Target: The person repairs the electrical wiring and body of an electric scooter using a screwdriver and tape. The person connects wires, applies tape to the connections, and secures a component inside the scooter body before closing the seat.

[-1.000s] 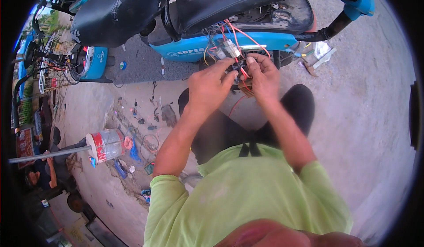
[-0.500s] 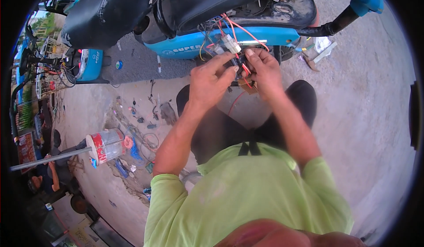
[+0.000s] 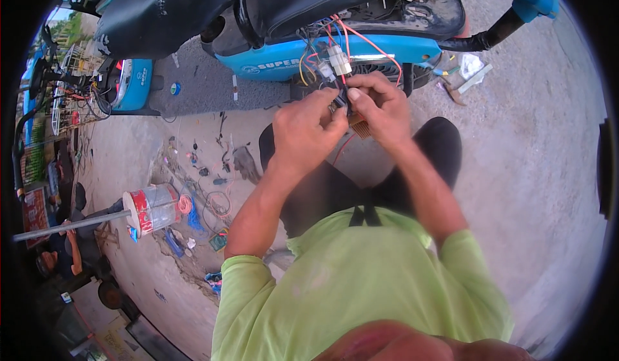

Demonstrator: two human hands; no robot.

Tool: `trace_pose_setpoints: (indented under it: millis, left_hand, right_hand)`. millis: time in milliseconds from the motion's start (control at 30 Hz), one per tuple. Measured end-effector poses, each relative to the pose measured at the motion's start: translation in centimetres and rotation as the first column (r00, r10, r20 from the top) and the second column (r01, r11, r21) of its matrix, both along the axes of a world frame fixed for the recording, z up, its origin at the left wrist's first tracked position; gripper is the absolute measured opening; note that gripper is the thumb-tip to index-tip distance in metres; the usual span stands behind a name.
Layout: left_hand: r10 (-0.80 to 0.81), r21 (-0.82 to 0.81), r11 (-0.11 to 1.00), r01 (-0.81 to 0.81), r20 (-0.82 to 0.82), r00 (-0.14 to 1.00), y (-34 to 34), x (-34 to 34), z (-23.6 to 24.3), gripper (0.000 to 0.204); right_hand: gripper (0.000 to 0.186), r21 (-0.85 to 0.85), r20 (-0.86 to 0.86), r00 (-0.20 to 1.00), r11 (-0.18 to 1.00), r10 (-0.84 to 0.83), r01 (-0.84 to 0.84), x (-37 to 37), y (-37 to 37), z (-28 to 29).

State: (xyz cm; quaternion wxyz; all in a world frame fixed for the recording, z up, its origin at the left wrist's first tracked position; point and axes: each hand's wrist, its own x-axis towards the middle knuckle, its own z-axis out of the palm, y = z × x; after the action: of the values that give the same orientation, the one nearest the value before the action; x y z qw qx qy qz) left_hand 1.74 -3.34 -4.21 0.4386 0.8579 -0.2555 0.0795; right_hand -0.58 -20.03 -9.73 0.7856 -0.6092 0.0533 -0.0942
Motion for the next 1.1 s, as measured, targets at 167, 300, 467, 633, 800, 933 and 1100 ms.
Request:
trace_pose_setpoints:
  millis: [167, 300, 467, 633, 800, 933, 1100]
  left_hand:
    - [-0.03, 0.193, 0.981, 0.009, 0.109, 0.994, 0.5, -0.6, 1.7, 0.026]
    - [-0.02, 0.267, 0.964, -0.012, 0.117, 0.993, 0.7, -1.2, 3.3, 0.02]
    - [-0.036, 0.173, 0.985, 0.011, 0.139, 0.99, 1.6, -0.9, 4.1, 0.026]
    - [-0.189, 0.173, 0.974, 0.144, 0.28, 0.941, 1.7, 0.1, 5.9, 0.026]
    - [-0.191, 0.008, 0.981, 0.191, -0.014, 0.981, 1.3, -0.6, 4.3, 0.026]
    - [-0.129, -0.056, 0.991, 0.123, -0.117, 0.985, 0.4, -1.1, 3.8, 0.029]
    - [-0.063, -0.046, 0.997, 0.054, -0.228, 0.972, 0.8, -1.2, 3.5, 0.025]
  right_hand:
    - [0.019, -0.293, 0.114, 0.991, 0.955, 0.075, -0.039, 0.3, -0.6, 0.9]
    - [0.019, -0.152, -0.024, 0.988, 0.976, 0.156, -0.158, 0.2, -1.0, 1.5]
    - [0.016, 0.089, -0.285, 0.906, 0.95, 0.313, -0.3, 0.8, -2.1, 2.6]
    - [0.015, 0.135, -0.241, 0.874, 0.906, 0.423, -0.401, 1.4, -2.8, 2.3]
    - [0.021, 0.175, -0.251, 0.875, 0.908, 0.415, -0.38, 1.7, -2.9, 2.2]
    - [0.023, 0.242, -0.264, 0.855, 0.889, 0.447, -0.389, 1.8, -3.3, 1.9]
    - [0.025, 0.223, -0.247, 0.844, 0.875, 0.477, -0.429, 1.8, -3.1, 2.1]
